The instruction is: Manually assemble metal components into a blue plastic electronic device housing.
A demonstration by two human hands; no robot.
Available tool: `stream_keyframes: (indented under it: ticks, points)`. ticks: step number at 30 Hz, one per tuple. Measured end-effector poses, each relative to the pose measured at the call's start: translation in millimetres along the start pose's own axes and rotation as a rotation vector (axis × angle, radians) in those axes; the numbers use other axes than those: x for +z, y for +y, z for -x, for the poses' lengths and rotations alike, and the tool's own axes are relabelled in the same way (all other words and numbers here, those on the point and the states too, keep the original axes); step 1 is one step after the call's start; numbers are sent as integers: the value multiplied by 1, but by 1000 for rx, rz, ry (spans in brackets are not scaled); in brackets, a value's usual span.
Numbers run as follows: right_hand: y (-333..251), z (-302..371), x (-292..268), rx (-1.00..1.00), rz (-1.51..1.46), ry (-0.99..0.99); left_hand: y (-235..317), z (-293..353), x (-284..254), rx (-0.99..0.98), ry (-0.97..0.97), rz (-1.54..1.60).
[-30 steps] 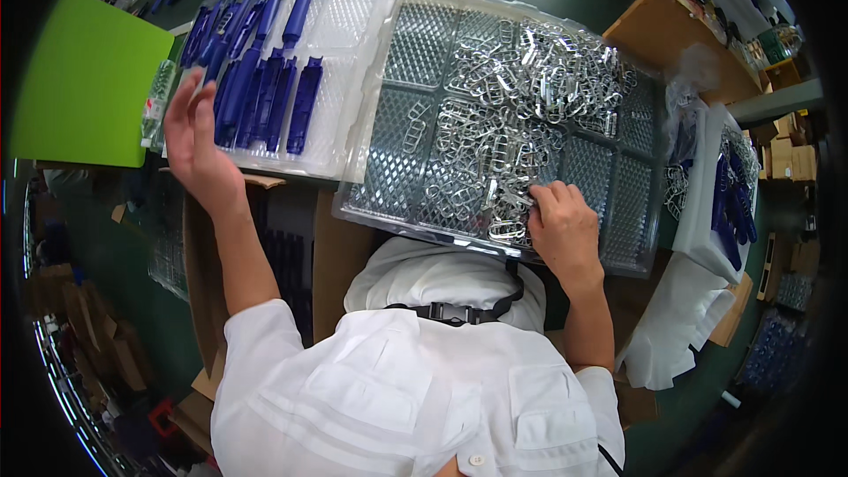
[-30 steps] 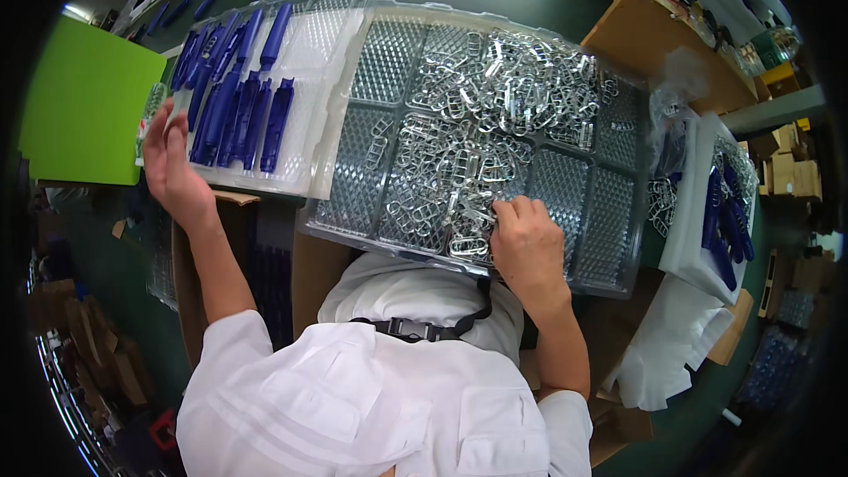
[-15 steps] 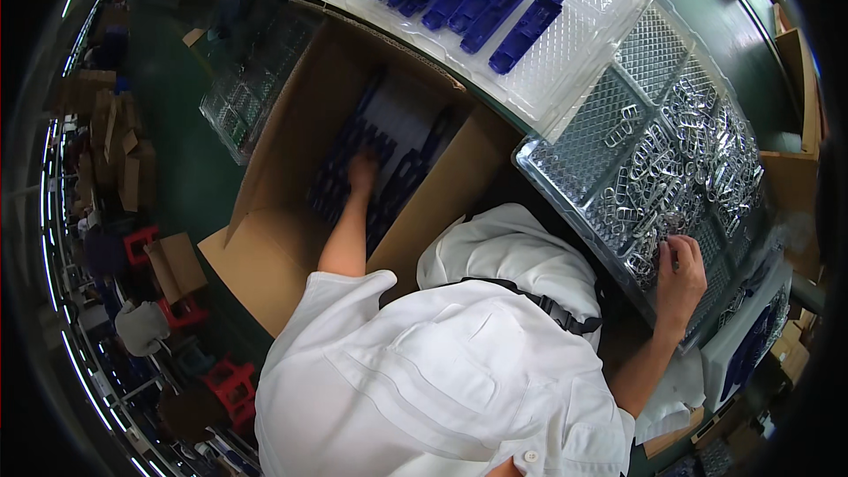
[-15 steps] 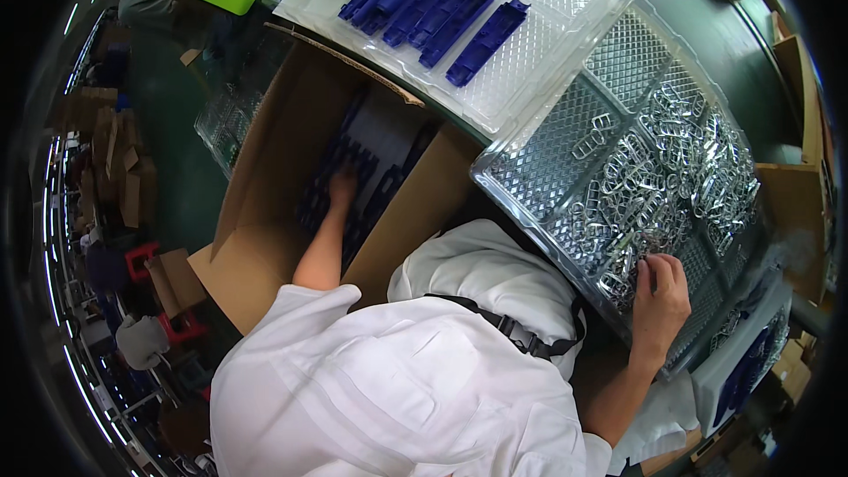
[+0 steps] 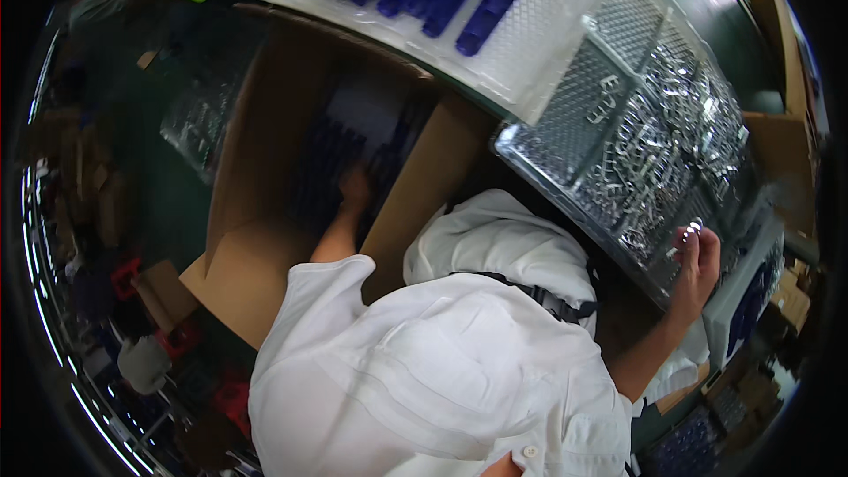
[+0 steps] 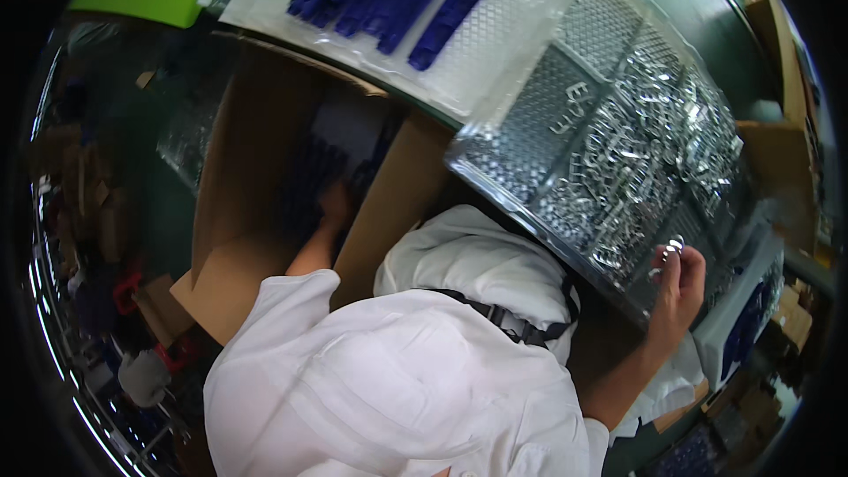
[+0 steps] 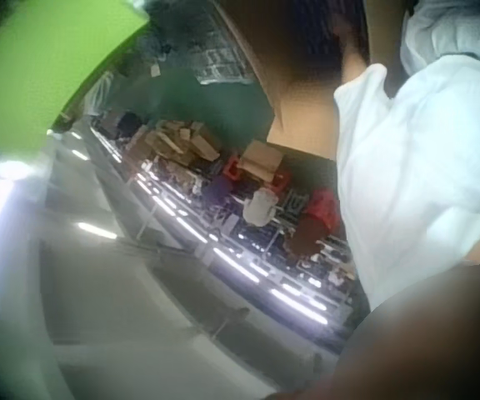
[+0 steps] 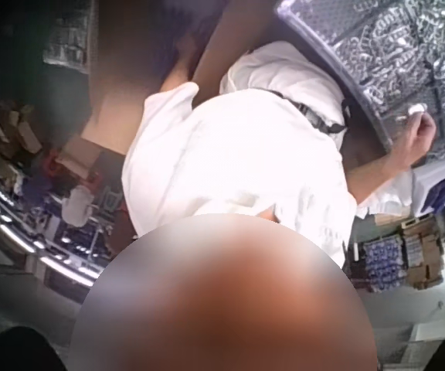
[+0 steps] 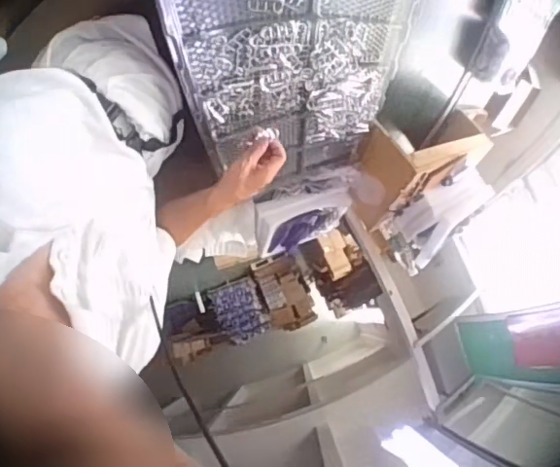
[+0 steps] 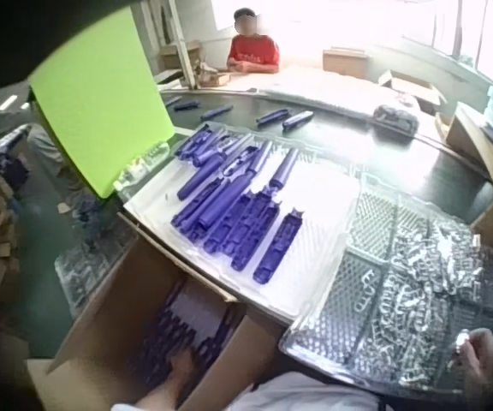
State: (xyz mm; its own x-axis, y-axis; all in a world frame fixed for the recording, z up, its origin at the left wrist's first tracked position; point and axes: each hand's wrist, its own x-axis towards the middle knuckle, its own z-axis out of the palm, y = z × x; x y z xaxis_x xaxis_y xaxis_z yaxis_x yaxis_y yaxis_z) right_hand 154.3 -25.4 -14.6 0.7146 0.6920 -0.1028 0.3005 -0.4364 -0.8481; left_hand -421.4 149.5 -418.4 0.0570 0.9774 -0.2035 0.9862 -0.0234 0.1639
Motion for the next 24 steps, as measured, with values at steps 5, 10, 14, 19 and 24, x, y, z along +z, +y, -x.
stream_keyframes:
  ticks: [5, 10, 14, 19, 24]
  points:
    - [-16, -5, 9, 70, -280, -81, -24, -10, 12, -122, -178, -46]
    - [-16, 0, 1, 42, -369, -13, -36, -22, -12, -168, -115, 316]
    - [-17, -5, 2, 12, -441, 20, -48, -27, -43, -185, 207, 729]
    - [-9, -6, 8, -280, -50, 7, 85, 6, -220, -453, 149, 1268]
    - [-6, -8, 34, -646, 636, 85, 155, 14, -303, -85, -178, 1547]
